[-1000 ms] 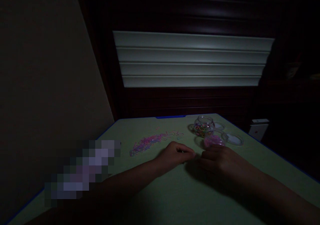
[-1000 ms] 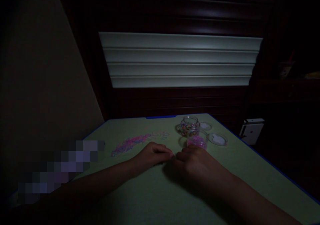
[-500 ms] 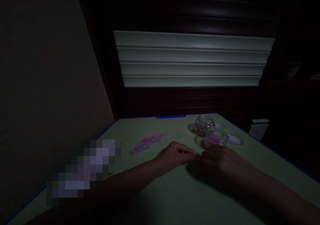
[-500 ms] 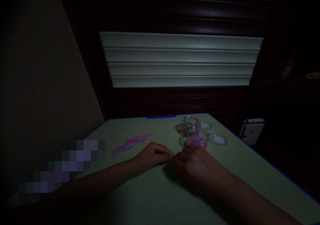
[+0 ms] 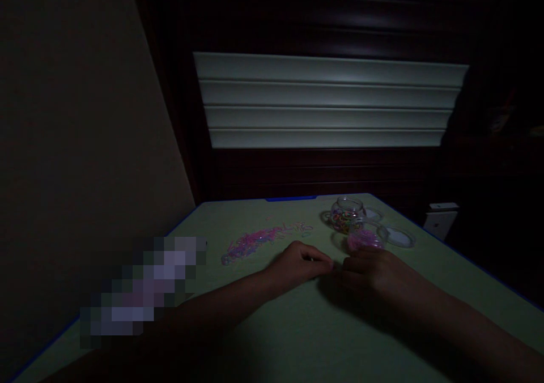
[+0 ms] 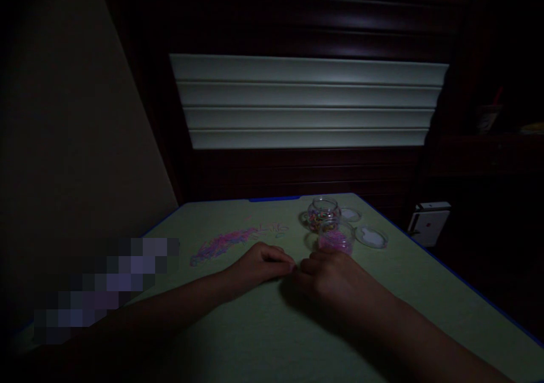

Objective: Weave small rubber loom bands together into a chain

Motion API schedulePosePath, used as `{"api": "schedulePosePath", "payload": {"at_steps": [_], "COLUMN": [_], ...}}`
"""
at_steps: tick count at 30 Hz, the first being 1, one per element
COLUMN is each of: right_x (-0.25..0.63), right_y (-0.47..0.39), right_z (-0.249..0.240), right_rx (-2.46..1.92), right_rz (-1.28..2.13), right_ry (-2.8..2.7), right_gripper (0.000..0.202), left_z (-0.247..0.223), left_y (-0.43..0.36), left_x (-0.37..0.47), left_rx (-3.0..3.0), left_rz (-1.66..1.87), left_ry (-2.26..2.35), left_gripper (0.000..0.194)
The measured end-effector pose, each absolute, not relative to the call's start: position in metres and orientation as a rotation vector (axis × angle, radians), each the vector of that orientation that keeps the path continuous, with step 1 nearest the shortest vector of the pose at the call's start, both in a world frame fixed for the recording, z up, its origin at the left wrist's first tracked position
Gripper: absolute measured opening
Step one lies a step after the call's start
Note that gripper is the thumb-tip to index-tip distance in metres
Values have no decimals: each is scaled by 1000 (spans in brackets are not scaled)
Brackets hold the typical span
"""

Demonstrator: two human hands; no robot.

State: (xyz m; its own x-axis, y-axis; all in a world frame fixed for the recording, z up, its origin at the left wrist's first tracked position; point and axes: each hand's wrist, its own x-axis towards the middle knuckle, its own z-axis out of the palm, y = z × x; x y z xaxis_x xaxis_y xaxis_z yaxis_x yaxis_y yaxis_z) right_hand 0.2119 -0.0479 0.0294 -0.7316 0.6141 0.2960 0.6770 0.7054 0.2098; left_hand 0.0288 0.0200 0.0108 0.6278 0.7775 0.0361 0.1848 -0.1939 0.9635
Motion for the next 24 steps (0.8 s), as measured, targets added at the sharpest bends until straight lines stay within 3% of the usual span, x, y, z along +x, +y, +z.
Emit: {"api": "schedulePosePath", "payload": {"at_steps": [24], "right_x": [211], "right_y": [-46], "right_z": [28], "right_rx": [-1022], "right_rz": [-570], "right_ry": [-2706], "right_gripper": [9], "left_z": [12], "left_y": [21], "left_x": [27], "left_rx": [1792], "left_rz": [620], "left_ry": [833], "left_gripper": [21]}}
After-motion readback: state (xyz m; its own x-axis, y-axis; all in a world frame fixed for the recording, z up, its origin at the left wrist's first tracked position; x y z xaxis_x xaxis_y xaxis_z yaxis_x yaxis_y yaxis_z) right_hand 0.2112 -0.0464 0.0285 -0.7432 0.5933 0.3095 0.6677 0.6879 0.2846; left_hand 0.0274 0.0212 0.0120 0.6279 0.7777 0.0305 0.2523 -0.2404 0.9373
